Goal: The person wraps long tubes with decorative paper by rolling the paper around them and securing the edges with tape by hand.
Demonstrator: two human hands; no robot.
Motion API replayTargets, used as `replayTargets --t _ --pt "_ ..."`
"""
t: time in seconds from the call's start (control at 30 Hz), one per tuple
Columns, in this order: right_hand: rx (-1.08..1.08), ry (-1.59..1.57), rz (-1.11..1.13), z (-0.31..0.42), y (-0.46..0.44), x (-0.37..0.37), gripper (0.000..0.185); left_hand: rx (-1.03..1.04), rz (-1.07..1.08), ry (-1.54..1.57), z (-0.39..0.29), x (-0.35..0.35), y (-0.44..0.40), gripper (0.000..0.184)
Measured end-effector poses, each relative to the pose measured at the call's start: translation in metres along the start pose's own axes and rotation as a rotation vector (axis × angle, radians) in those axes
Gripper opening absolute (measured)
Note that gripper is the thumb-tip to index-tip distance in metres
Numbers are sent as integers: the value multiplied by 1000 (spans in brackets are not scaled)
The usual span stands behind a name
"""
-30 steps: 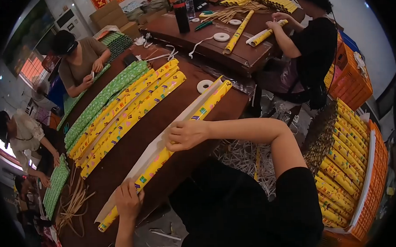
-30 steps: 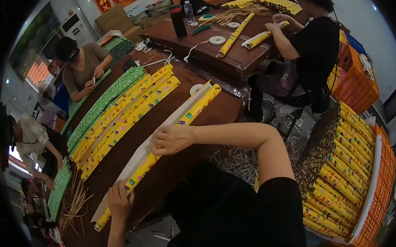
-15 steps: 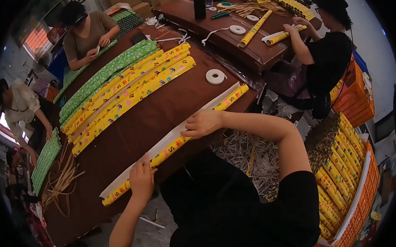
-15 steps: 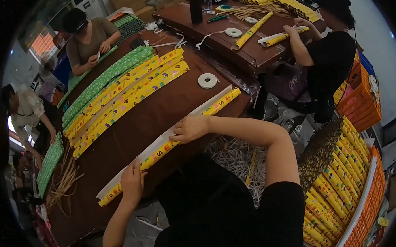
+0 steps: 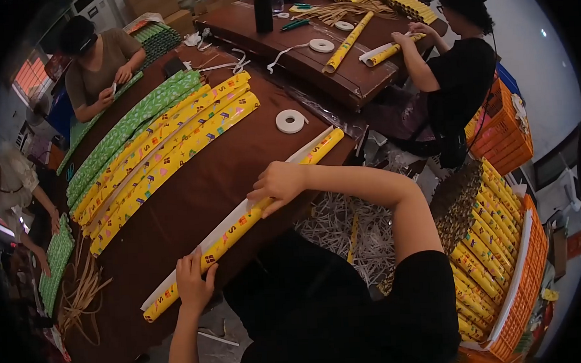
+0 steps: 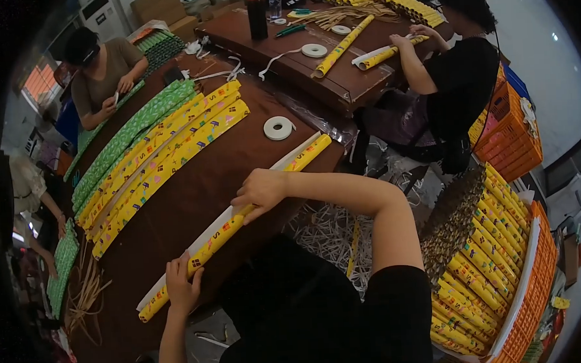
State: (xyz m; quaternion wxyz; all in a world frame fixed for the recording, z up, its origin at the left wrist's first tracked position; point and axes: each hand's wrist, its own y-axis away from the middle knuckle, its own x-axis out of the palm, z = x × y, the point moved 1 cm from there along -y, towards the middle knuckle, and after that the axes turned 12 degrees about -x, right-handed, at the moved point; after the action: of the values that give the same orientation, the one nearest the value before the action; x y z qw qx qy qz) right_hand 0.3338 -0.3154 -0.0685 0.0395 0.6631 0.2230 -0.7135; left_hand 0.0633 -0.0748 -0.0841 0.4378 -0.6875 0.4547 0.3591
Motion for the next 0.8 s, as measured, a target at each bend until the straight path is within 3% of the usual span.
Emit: replayTargets --t 0.17,0.23,0.3,0.37,0.43,0.53,0.67,0.7,0.77,0.8 --pt "233 -214 -88 -12 2 14 41 26 11 40 4 -1 0 41" --pt "496 -238 -120 -16 2 7 40 19 35 12 8 1 1 42" --pt "735 172 -378 -35 10 -3 38 39 13 -4 10 2 0 42" --pt "1016 531 -287 -61 29 -13 40 36 -5 -21 8 5 4 42" --pt "1302 588 -92 -78 47 -3 48 30 -1 -38 6 3 4 41" --pt "1284 537 65 -88 62 6 53 52 -61 -55 6 7 5 43" --pt "1234 458 113 -101 81 -1 31 -17 -161 -95 -2 15 8 42" --pt "1267 331 19 -106 80 -5 30 -44 -166 -93 -4 13 11 42" --pt "1074 227 -134 -72 34 -39 27 -50 -220 -77 -2 16 14 43" --pt "992 -213 -271 -60 9 -46 26 -25 -260 -62 0 20 18 44"
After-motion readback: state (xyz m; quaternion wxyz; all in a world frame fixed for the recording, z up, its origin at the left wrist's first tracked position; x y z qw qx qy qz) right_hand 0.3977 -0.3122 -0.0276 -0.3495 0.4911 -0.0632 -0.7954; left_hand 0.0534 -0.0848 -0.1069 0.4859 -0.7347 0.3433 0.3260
